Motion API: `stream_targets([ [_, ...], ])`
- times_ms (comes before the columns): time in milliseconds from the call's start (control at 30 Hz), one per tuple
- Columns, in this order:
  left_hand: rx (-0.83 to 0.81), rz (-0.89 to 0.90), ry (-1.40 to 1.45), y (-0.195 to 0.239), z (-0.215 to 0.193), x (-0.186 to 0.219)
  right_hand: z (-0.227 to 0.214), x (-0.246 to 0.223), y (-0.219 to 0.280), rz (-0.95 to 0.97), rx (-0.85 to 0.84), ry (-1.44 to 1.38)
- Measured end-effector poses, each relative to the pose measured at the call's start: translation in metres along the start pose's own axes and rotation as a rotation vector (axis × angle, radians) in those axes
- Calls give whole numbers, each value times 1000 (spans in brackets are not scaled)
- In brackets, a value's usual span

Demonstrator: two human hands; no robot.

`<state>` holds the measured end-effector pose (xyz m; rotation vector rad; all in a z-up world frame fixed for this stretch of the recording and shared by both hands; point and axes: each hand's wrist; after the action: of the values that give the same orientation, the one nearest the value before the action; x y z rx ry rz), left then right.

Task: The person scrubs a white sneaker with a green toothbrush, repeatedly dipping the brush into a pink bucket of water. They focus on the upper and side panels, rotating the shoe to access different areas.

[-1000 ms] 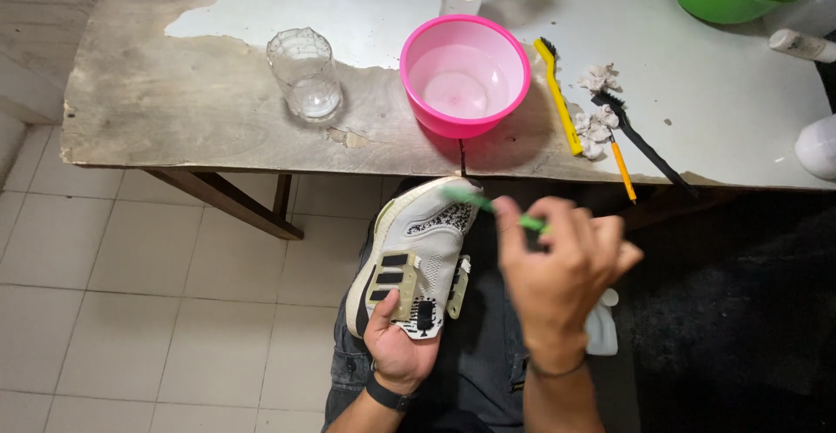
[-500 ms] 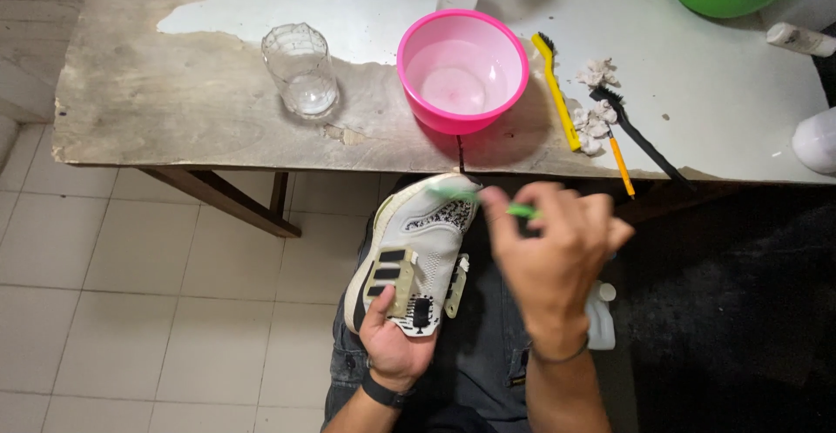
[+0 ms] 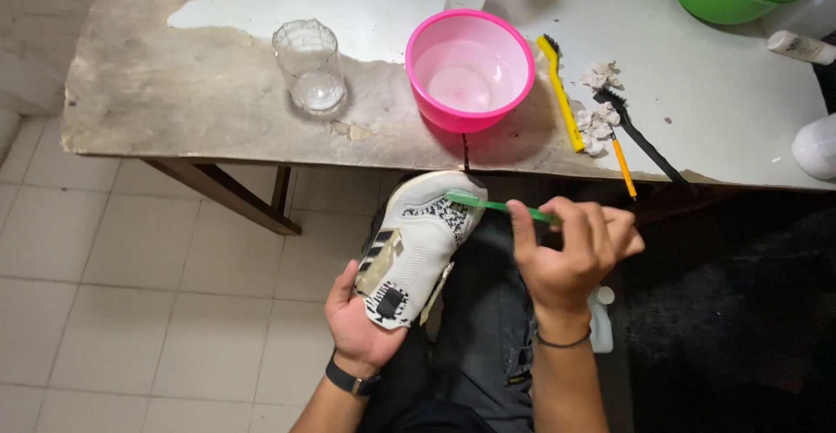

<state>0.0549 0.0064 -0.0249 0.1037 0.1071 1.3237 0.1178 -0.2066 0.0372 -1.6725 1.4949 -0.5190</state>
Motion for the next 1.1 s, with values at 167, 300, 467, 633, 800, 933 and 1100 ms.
stream_targets([
  [167, 217, 6, -39, -6, 7, 5, -3, -8, -8, -143, -20, 52],
  [300, 141, -9, -12, -5, -5, 4, -7, -5, -10, -129, -24, 41],
  [467, 173, 5, -34, -6, -3, 6, -8, 3, -12, -143, 9, 76],
  [633, 142, 8, -37, -9, -4, 9, -9, -3, -17, -237, -6, 88],
  [800, 185, 9, -26, -7, 0, 6, -14, -14, -21, -226, -38, 51],
  [933, 131, 7, 2, -5, -7, 4, -8, 10, -16, -82, 12, 34],
  [1100, 91, -12, -22, -5, -6, 7, -6, 13, -17, -108, -45, 8],
])
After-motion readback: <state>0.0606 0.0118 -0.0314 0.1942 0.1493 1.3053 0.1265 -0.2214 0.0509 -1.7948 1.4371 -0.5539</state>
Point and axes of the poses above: each hand's wrist, its own y-axis away from the middle knuckle, its own z-axis out of the palm, x = y × z, and after that the axes turned 5 degrees about -x, right-handed
